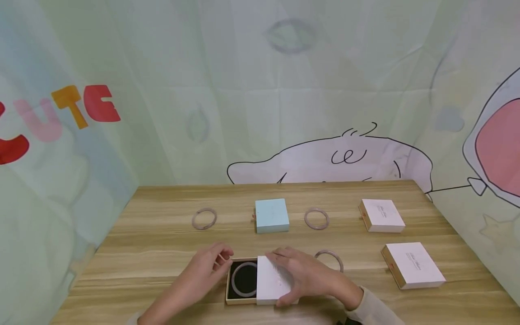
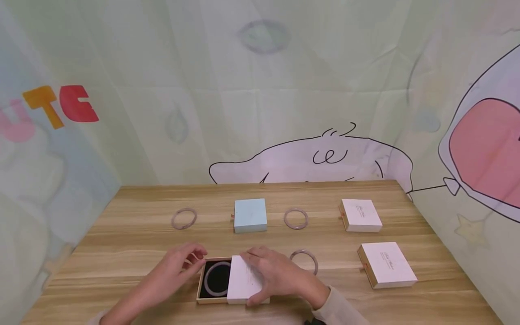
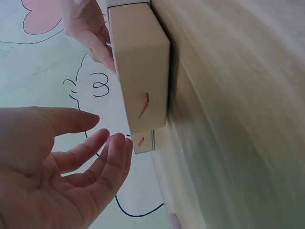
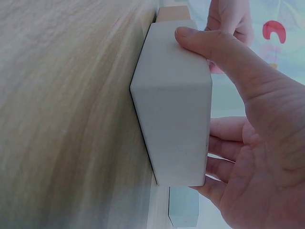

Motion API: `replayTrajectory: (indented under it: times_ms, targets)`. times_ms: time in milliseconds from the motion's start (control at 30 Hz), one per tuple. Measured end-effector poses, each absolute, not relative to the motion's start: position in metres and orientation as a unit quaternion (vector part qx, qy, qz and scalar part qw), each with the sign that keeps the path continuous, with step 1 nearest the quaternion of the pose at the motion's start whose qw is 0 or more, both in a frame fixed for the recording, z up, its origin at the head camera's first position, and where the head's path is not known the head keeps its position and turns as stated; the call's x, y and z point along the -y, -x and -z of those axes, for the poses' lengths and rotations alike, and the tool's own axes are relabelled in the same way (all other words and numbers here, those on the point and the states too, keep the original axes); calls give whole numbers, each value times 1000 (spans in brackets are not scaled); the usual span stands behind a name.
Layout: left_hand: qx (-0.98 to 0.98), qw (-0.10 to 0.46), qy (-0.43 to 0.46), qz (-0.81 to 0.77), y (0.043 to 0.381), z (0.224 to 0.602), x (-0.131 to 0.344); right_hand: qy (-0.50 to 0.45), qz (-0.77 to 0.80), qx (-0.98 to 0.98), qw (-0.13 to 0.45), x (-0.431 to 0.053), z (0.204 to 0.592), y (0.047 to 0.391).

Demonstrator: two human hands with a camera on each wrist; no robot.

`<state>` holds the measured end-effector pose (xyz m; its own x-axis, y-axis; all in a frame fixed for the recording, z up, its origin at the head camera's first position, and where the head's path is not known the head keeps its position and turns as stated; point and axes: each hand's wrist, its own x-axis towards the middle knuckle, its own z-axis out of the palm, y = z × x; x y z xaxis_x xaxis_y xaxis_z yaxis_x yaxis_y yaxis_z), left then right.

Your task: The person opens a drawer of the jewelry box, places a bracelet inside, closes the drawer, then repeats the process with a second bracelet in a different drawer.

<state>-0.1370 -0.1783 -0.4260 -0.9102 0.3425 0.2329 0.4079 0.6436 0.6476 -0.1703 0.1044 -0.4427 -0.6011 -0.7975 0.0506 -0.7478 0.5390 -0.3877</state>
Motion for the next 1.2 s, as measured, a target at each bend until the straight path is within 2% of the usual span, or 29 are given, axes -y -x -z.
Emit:
replayTrajectory:
  times_ms: [267, 567, 1200]
  targets:
    - [928, 52, 168, 328, 131, 433, 184, 443, 188, -875, 63, -105, 442, 171]
    - [939, -8, 172, 299, 128, 438, 190, 436, 189, -877, 71, -104, 442, 169]
    - [925, -51, 219, 306, 124, 443, 189, 435, 197, -875, 74, -104, 441, 169]
